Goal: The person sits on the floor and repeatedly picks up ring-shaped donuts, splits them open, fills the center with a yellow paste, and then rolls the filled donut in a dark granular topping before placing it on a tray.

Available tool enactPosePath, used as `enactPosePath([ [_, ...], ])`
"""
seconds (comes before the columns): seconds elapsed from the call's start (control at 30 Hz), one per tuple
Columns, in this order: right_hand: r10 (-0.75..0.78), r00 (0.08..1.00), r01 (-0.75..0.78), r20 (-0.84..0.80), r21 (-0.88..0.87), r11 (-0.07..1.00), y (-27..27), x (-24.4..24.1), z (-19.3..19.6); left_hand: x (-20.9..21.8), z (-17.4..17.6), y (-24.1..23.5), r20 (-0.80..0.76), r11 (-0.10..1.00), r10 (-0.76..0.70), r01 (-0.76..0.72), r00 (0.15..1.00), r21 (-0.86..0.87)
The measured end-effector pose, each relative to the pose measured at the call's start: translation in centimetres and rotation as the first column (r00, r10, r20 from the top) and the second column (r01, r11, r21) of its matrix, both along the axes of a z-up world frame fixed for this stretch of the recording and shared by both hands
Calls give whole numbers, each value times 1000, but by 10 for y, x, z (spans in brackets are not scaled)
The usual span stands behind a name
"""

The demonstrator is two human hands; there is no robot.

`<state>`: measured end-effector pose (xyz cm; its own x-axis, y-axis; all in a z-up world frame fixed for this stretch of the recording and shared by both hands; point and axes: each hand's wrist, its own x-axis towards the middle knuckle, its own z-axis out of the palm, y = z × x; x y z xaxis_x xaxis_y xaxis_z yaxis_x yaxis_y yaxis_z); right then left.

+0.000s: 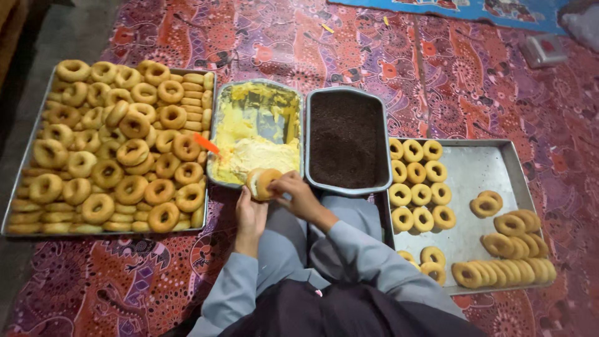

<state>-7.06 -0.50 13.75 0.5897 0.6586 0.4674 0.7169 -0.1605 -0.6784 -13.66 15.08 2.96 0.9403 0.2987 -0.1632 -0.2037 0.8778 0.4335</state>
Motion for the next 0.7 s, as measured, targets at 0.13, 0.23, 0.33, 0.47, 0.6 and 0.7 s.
enactPosePath([
  [0.13,-251,968,251,20,11,968,-38,25,-1,13,4,-15,-28,1000,-16,16,999,6],
  [0.23,-272,961,275,-59,64,959,-57,33,-18,28,0,-41,-25,994,-98,99,995,35],
  [0.33,-308,951,308,-26,16,951,-72,49,-38,54,-9,-71,-83,973,-232,232,969,-5],
  [0.47,-622,779,619,-79,-66,783,-109,93,-64,87,-18,-96,-203,950,-279,301,939,88],
  [0.6,-600,800,550,4,-405,730,-145,140,-98,125,-9,-127,-374,715,-211,403,903,572],
  [0.7,-589,785,527,-192,-293,798,-164,154,-121,138,6,-145,-30,-149,54,37,998,988],
])
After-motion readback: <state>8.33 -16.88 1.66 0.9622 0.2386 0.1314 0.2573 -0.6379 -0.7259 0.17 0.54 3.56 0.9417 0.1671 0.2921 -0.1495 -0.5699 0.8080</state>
